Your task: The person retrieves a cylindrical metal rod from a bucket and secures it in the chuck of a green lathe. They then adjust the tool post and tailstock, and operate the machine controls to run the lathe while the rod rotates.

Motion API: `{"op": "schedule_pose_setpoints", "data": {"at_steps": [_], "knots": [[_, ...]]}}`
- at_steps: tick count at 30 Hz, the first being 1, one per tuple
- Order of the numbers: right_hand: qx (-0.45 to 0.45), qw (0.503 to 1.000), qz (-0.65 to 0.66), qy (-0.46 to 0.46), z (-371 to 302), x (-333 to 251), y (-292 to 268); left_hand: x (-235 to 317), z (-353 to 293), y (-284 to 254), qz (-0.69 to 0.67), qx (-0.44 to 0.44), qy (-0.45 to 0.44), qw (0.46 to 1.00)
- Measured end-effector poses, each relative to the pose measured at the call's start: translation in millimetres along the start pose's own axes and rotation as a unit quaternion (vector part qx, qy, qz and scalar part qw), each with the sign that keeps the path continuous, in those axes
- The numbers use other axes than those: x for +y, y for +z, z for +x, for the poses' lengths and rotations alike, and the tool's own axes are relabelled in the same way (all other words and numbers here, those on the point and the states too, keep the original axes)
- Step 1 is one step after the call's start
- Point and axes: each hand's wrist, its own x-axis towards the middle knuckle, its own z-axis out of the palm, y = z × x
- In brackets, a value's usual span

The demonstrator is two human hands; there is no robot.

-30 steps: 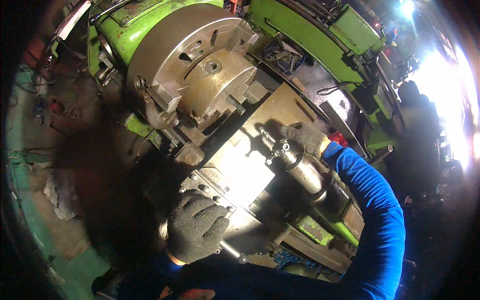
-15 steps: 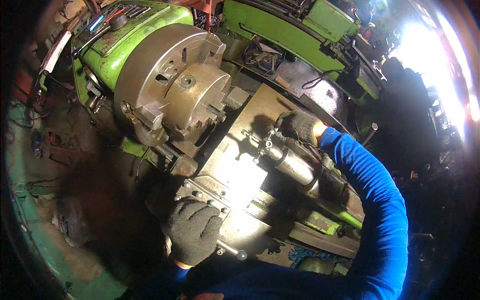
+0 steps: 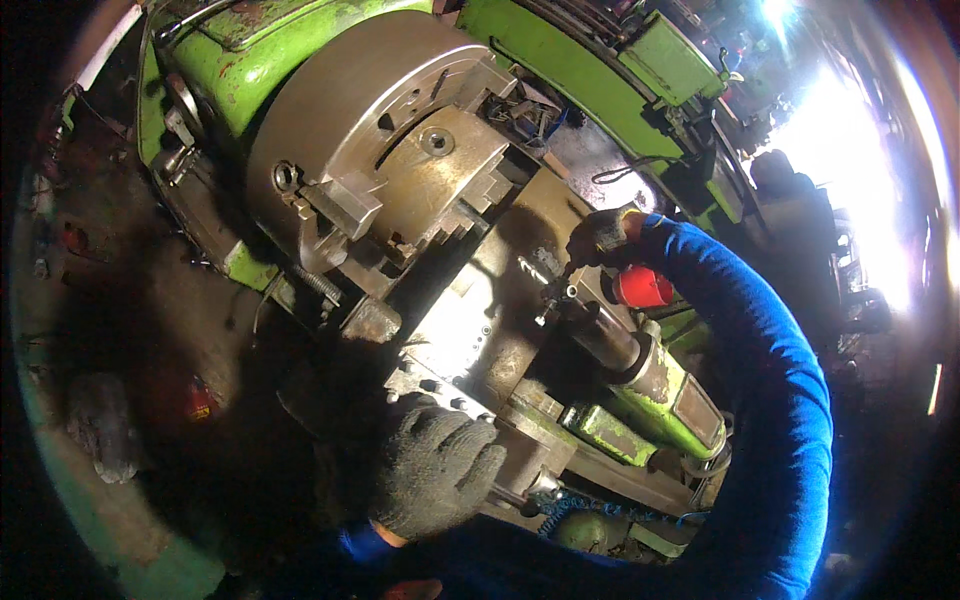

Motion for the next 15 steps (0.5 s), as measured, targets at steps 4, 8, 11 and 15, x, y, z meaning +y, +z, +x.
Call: {"op": "schedule_pose_setpoints", "data": {"at_steps": [4,8,11,15], "knots": [[-0.077,0.939,0.207,0.265,27.4,6.0,-10.9,-1.6,9.9,-6.7,-0.055,0.048,-0.044,0.996],[0.008,0.775,0.391,0.497,29.9,-13.6,-17.1,-8.6,11.7,-10.8,-0.089,0.062,-0.037,0.993],[-0.053,0.871,0.223,0.434,33.2,-31.5,-9.4,-9.9,9.8,-16.0,-0.116,0.073,-0.034,0.99],[-0.133,0.835,-0.021,0.534,77.8,-73.3,-8.6,-15.7,3.4,-6.7,-0.157,0.043,-0.032,0.986]]}}
